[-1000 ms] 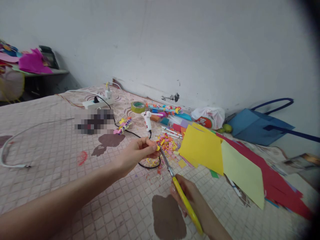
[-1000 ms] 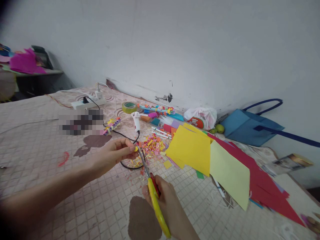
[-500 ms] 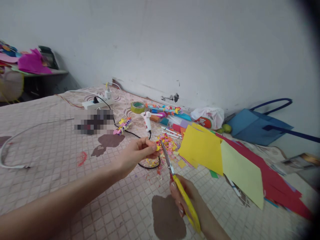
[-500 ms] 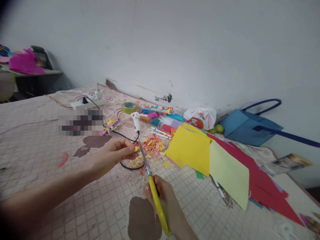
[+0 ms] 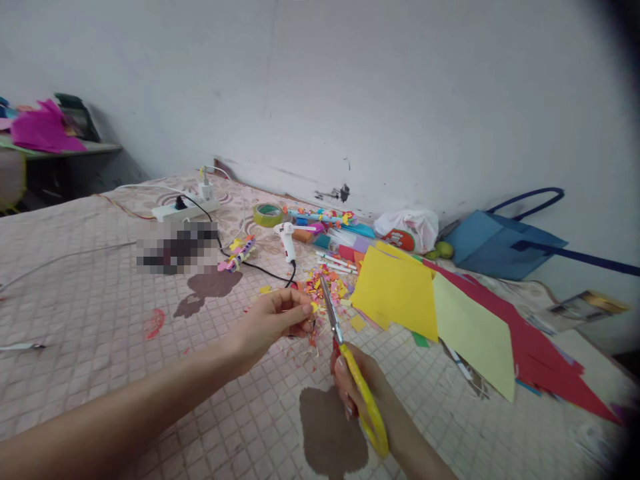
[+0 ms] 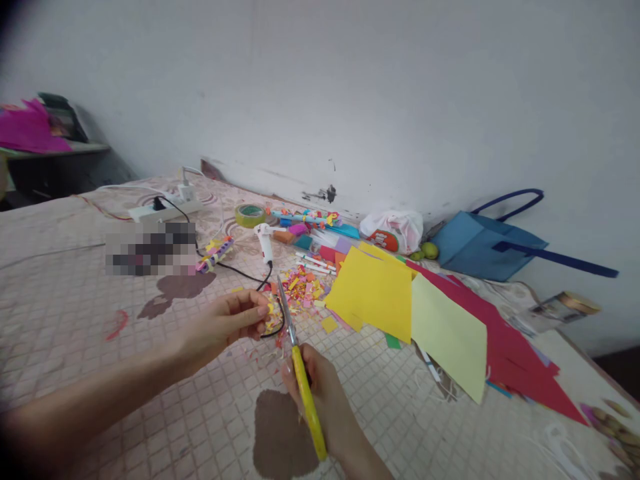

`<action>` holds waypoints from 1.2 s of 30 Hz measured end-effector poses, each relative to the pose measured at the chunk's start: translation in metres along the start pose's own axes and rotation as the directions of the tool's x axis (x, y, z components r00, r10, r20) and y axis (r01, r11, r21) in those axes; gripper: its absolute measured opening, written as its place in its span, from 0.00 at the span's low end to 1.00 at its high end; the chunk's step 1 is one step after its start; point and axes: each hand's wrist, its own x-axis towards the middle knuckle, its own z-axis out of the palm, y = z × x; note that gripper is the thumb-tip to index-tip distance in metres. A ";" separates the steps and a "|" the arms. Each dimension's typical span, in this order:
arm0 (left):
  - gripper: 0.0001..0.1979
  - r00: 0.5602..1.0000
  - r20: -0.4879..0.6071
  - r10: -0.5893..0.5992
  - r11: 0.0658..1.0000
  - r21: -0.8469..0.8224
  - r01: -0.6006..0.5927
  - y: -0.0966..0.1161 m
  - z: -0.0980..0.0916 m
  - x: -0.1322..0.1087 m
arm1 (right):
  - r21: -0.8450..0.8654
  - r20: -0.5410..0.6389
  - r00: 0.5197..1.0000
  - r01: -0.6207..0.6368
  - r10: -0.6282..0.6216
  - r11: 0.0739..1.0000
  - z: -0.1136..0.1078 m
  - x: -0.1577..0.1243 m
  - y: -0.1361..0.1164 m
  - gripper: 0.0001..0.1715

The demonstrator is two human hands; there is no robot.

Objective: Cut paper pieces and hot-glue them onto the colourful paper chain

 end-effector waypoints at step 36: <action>0.10 0.998 -0.040 -0.048 0.998 -0.052 0.046 0.004 -0.007 0.005 | -0.517 -0.176 0.984 -0.090 -0.003 0.851 -0.036 0.009 -0.013 0.17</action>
